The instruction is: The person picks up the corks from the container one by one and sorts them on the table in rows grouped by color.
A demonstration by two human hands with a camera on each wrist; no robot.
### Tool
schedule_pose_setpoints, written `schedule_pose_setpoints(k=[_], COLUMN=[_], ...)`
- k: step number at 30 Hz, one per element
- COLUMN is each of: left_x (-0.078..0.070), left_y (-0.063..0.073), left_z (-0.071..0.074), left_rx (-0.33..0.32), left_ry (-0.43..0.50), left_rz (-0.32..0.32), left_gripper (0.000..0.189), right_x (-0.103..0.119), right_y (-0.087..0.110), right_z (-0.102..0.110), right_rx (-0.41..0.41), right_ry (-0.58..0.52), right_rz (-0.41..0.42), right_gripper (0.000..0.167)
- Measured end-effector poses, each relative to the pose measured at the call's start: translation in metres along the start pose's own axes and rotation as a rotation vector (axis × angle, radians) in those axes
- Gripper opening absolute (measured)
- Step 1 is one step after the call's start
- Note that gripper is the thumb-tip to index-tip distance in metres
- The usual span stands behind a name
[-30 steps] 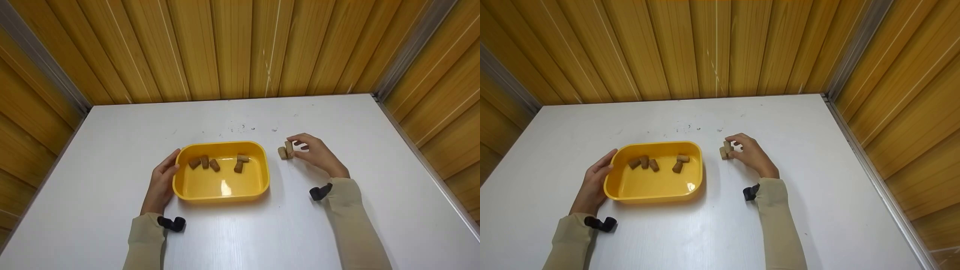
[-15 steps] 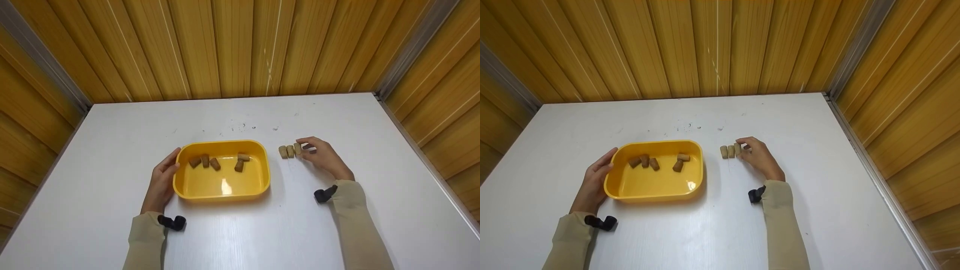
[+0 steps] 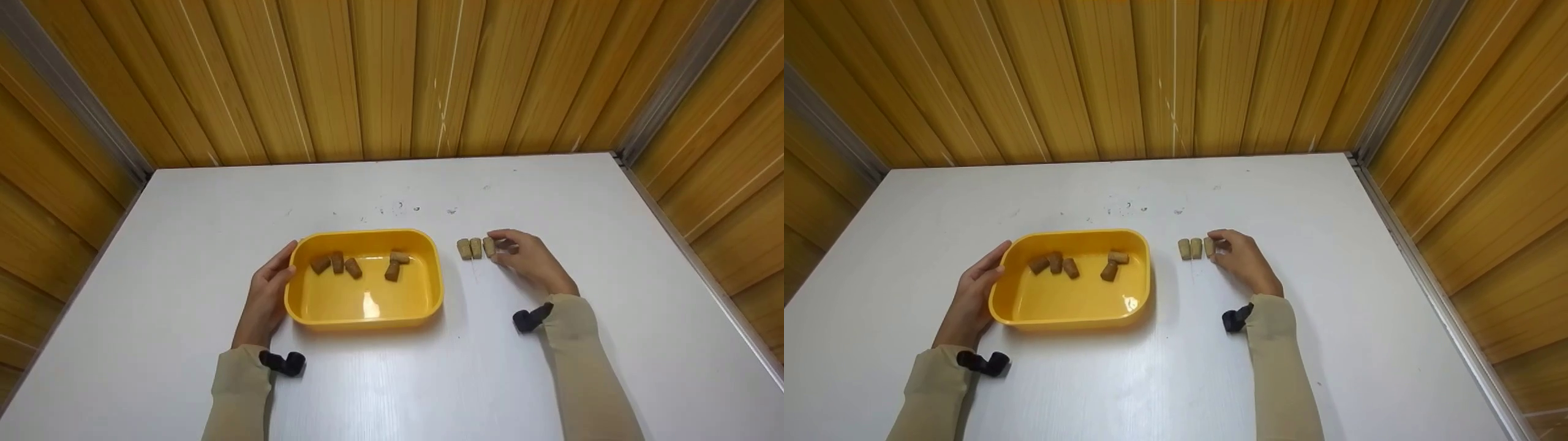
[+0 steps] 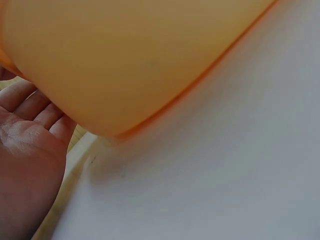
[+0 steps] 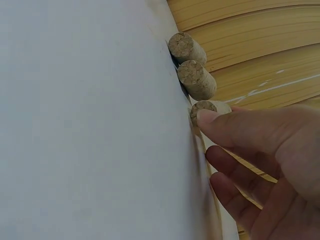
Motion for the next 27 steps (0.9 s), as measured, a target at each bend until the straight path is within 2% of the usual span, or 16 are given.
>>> schedule_pose_setpoints(k=[12,20,27], left_x=[-0.0006,0.0,0.0001], left_y=[0.0001,0.0006,0.0003], left_z=[-0.0003,-0.0014,-0.0013], left_rx=[0.006,-0.017,-0.016], left_ry=[-0.006,-0.009,-0.014], left_rz=[-0.024,0.0,0.008], left_gripper=[0.055,0.054,0.054], right_x=[-0.0017,-0.0032,-0.0022], right_y=[-0.0025,-0.0021,0.0006], right_z=[-0.0015,-0.0026,-0.0012], right_rx=[0.015,0.016,0.026], right_ry=[0.039,0.031,0.003], right_rz=[-0.014,-0.033,-0.017], right_gripper=[0.049,0.052,0.056])
Point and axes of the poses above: each hand's wrist, its own y-axis away from the middle knuckle, its own z-axis out of the back of the hand, x = y × z, the point moved 1 cm from there along -y, towards the middle knuckle, and after that the axes turned 12 degrees about -y, right-handed, at the moved point
